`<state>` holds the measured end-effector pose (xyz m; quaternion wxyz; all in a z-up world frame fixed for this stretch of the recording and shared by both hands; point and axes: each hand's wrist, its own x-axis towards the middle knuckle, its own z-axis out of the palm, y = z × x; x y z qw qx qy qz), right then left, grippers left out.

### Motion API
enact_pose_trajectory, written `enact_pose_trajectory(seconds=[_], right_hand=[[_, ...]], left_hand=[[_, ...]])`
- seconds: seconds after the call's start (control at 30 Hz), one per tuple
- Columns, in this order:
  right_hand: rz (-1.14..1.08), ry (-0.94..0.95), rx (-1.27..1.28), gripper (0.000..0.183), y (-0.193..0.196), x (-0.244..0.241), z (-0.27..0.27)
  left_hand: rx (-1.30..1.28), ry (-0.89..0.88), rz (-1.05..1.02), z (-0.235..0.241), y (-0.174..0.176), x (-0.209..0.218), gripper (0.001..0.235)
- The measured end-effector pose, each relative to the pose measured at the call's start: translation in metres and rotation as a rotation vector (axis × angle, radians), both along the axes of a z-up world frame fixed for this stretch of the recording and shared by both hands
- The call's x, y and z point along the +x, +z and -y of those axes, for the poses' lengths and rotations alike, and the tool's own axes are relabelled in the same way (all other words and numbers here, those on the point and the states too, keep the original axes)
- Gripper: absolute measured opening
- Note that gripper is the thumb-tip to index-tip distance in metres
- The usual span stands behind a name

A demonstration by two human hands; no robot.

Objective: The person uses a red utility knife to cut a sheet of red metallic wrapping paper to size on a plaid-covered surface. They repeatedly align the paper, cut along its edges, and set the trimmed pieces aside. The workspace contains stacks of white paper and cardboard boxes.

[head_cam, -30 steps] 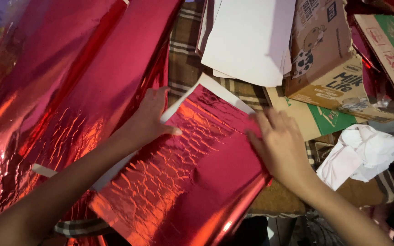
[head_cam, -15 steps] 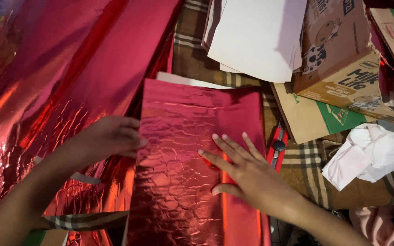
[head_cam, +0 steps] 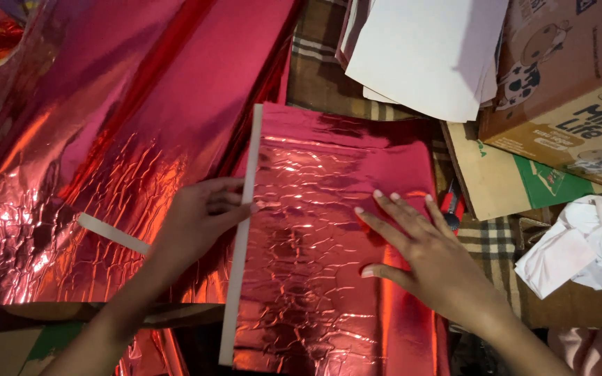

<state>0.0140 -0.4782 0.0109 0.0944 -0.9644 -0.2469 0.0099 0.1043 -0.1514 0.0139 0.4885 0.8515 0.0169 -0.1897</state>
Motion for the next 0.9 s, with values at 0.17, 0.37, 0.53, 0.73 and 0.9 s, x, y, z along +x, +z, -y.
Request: enact_pose_trajectory(seconds=[0.17, 0.37, 0.53, 0.73, 0.9], right_hand=[[-0.011, -0.087, -0.016, 0.081, -0.002, -0.002, 0.003], [0.015, -0.084, -0.054, 0.082, -0.006, 0.001, -0.004], [0.06, -0.072, -0.075, 0.084, -0.005, 0.001, -0.006], [0.067, -0.085, -0.048, 0.081, -0.006, 0.002, -0.009], [0.059, -0.103, 0.003, 0.081, -0.007, -0.001, -0.006]], left_hand=[[-0.093, -0.025, 0.169, 0.013, -0.015, 0.008, 0.053], [-0.148, 0.0, 0.119, 0.01, -0.02, 0.01, 0.042], [-0.109, -0.017, 0.123, 0.009, -0.013, 0.008, 0.038], [-0.053, -0.035, 0.235, 0.01, -0.014, 0.003, 0.037], [0.018, -0.01, 0.176, 0.015, -0.003, 0.002, 0.031]])
